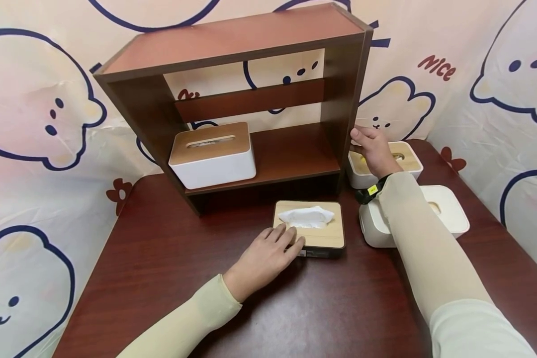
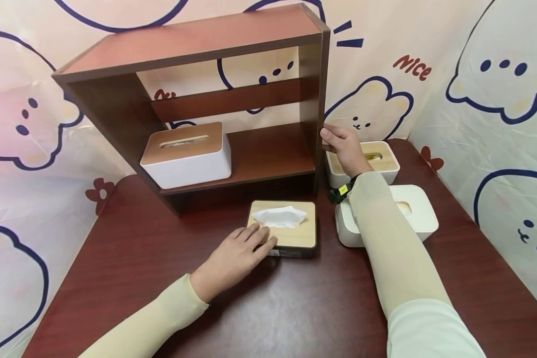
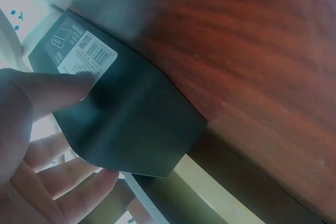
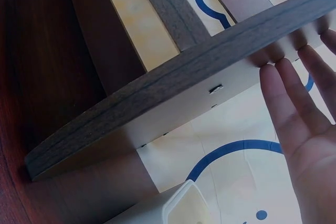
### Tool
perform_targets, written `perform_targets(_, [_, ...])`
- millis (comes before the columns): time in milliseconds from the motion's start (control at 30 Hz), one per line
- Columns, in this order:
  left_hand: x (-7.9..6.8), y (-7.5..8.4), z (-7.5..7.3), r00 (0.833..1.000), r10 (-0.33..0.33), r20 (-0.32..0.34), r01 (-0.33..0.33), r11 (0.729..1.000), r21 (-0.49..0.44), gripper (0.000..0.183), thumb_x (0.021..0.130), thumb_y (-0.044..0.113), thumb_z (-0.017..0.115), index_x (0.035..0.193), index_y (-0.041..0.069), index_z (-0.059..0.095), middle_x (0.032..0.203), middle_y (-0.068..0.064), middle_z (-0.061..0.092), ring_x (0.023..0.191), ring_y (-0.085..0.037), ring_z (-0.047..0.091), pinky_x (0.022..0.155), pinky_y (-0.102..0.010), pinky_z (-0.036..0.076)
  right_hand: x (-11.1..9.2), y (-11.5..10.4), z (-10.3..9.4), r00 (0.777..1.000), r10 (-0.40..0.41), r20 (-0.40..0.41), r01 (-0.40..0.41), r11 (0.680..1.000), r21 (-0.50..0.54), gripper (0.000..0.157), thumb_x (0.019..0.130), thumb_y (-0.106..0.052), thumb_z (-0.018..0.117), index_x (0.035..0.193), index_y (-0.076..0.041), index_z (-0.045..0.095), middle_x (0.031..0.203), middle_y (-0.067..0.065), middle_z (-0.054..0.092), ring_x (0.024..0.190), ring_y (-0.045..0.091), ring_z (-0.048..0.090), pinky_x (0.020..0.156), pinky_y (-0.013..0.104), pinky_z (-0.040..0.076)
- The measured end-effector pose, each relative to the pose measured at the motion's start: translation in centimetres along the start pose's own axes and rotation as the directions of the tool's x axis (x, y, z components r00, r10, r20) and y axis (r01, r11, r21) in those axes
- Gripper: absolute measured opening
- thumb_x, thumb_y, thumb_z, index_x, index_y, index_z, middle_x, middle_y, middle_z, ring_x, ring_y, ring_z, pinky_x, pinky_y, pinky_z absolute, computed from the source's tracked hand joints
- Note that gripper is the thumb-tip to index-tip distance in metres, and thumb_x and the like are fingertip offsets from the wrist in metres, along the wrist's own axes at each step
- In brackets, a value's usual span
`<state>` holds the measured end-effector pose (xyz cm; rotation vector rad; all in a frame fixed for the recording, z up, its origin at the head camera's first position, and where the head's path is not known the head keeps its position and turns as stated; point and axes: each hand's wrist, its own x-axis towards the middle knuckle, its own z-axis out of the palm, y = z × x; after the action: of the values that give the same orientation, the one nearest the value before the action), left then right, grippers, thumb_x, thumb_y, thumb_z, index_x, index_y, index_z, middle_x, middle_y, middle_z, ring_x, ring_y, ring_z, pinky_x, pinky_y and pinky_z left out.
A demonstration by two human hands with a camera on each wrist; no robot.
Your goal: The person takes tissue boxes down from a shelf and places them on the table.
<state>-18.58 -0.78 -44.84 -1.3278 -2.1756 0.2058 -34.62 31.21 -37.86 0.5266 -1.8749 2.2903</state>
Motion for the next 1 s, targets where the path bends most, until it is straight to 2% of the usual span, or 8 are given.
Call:
perform_targets(133, [-0.1, -0.1, -0.1, 1.000, 0.011, -0.010, -0.011, 1.000, 0.015, 0.035, 0.096, 0.004, 0.043, 0.123, 0.013, 0.064, 0.116, -0.011, 0.062, 0.108, -0.033, 0.061, 0.079, -0.039, 0.053, 0.1, -0.1, -0.1, 1.000, -0.013, 0.009, 0.013, 1.000, 0.014, 0.029, 0.095, -0.026, 0.066, 0.119, -0.010, 0.072, 0.119, 0.000, 0.067, 0.109, 0.018, 0.058, 0.087, 0.029, 0.051])
perform_targets(400, [0.0, 0.0, -0.3, 1.000, 0.015, -0.021, -0.014, 0.999, 0.029, 0.034, 0.094, 0.007, 0.048, 0.123, 0.015, 0.065, 0.116, -0.014, 0.064, 0.105, -0.034, 0.063, 0.080, -0.039, 0.054, -0.1, -0.3, 0.0, 1.000, -0.003, 0.008, 0.003, 1.000, 0.009, 0.031, 0.095, -0.027, 0.066, 0.121, -0.011, 0.071, 0.120, 0.000, 0.067, 0.111, 0.019, 0.057, 0.087, 0.029, 0.052])
perform_targets(667, [0.3, 0.7, -0.6, 0.999, 0.004, -0.047, -0.001, 0.998, 0.064, 0.035, 0.095, 0.007, 0.045, 0.122, 0.015, 0.066, 0.112, -0.014, 0.065, 0.100, -0.033, 0.064, 0.073, -0.037, 0.054, 0.1, -0.3, 0.1, 1.000, 0.000, 0.002, 0.000, 1.000, -0.012, 0.032, 0.096, -0.026, 0.065, 0.122, -0.009, 0.070, 0.120, 0.001, 0.067, 0.112, 0.019, 0.057, 0.089, 0.030, 0.051])
perform_targets(1000, [0.4, 1.5, -0.8, 0.998, -0.038, -0.056, 0.041, 0.998, 0.046, 0.036, 0.095, 0.007, 0.040, 0.118, 0.015, 0.067, 0.107, -0.013, 0.063, 0.095, -0.032, 0.063, 0.067, -0.036, 0.053, -0.1, 0.0, 0.2, 1.000, 0.004, -0.001, -0.004, 1.000, 0.016, 0.028, 0.096, -0.025, 0.065, 0.118, -0.011, 0.072, 0.116, -0.001, 0.068, 0.107, 0.018, 0.058, 0.087, 0.028, 0.051])
